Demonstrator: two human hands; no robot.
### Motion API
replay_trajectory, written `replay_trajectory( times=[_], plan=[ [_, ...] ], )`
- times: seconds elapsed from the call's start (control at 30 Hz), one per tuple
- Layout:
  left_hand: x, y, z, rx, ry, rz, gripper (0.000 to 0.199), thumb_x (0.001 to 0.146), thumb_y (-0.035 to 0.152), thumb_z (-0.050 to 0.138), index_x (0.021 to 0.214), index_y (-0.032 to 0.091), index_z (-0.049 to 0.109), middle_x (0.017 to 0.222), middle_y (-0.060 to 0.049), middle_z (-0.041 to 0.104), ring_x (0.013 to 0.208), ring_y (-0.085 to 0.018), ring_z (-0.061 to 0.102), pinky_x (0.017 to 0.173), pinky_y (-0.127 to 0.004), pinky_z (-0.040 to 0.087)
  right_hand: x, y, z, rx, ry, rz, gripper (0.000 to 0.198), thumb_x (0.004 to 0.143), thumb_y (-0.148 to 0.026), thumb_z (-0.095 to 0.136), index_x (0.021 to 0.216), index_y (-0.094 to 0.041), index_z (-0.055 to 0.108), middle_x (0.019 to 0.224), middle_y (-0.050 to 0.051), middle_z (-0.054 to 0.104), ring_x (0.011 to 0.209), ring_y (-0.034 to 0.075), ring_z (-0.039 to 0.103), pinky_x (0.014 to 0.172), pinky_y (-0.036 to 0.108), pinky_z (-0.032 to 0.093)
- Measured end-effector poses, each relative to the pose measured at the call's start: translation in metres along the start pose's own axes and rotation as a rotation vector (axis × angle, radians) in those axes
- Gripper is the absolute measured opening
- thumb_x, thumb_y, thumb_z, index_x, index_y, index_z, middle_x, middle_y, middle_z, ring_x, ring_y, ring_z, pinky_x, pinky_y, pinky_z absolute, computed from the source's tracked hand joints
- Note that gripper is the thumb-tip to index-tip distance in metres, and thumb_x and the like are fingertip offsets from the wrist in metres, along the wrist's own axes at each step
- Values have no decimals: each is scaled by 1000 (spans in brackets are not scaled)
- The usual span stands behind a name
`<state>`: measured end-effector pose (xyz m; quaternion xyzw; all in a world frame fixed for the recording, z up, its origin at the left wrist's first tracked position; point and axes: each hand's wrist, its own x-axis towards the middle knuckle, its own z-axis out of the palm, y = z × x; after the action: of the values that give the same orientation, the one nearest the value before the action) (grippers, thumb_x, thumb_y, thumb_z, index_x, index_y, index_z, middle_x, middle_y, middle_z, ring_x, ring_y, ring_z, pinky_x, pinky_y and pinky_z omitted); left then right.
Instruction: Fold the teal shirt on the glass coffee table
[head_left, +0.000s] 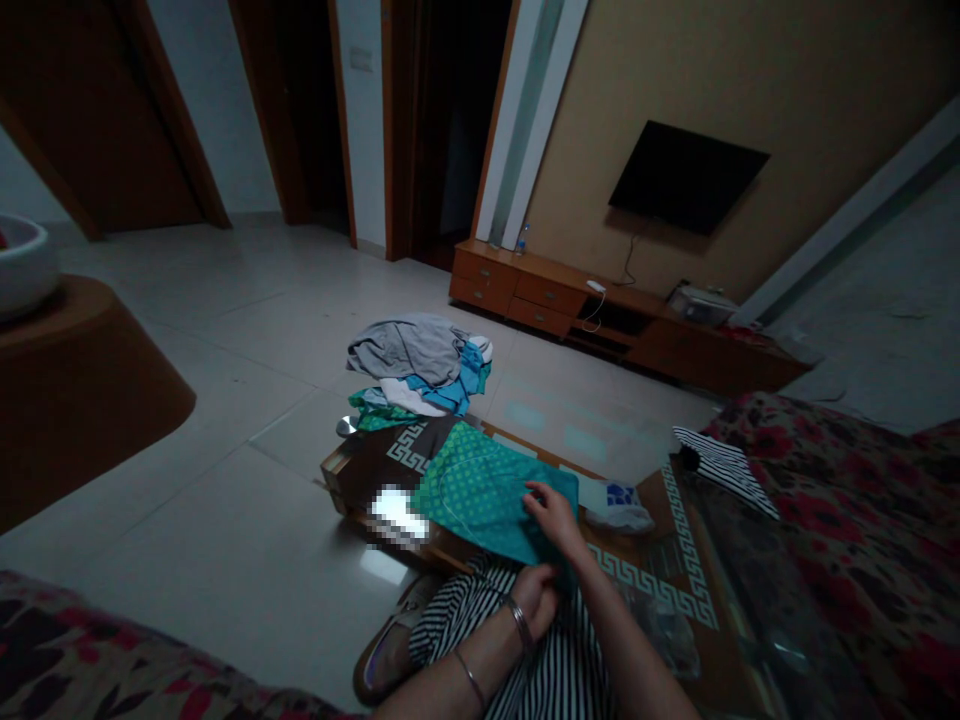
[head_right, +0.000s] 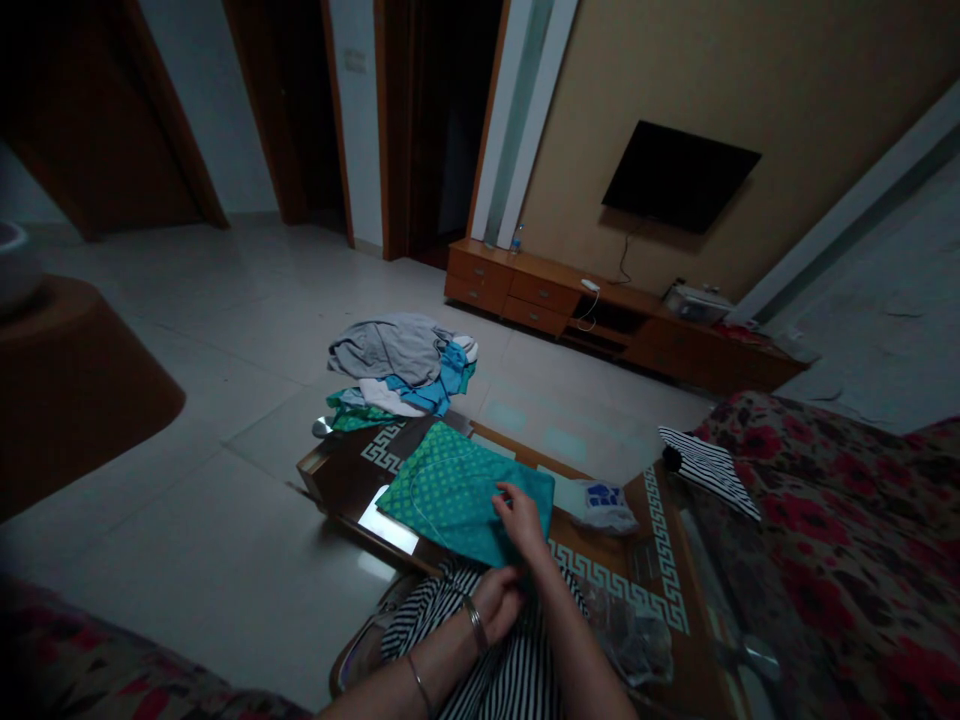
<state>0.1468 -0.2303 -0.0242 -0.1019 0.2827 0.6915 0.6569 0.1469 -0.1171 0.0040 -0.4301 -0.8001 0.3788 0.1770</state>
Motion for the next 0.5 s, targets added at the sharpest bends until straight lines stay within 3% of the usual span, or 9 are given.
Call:
replay_trajectory(
  times=[0.1, 0.23, 0.37, 0.5],
  plan=[
    [2, -3, 2, -126, -20, -46, 32, 84, 16, 56, 114, 7, 60, 117, -15, 64, 106, -21, 62, 97, -33, 47, -14, 48, -29, -5, 126, 112, 41, 80, -38, 49, 111, -15, 65, 95, 10, 71, 81, 22, 66, 75, 33, 52],
    [0, -8, 8, -133, 73, -52, 29, 87, 19, 53, 113, 9, 59, 116, -14, 65, 103, -19, 64, 96, -32, 48, -32, 89, -53, -167, 211, 259, 39, 81, -33, 47, 109, -12, 66, 104, 11, 70, 94, 22, 66, 84, 30, 49],
    [-2, -16, 13, -58, 153, -70, 20, 85, 17, 53, 103, 12, 59, 102, -11, 69, 92, -18, 66, 90, -32, 50, -36, 101, -60, -237, 233, 367, 39, 83, -31, 46, 110, -10, 66, 103, 12, 70, 97, 21, 65, 85, 27, 47],
    [-13, -24, 11, 166, 227, -25, 10, 72, 7, 56, 74, 16, 55, 68, 1, 62, 65, -10, 59, 72, -23, 48, -23, 94, -57, -277, 257, 450, 34, 85, -34, 48, 106, -15, 67, 102, 11, 70, 98, 21, 65, 85, 27, 46]
  ],
)
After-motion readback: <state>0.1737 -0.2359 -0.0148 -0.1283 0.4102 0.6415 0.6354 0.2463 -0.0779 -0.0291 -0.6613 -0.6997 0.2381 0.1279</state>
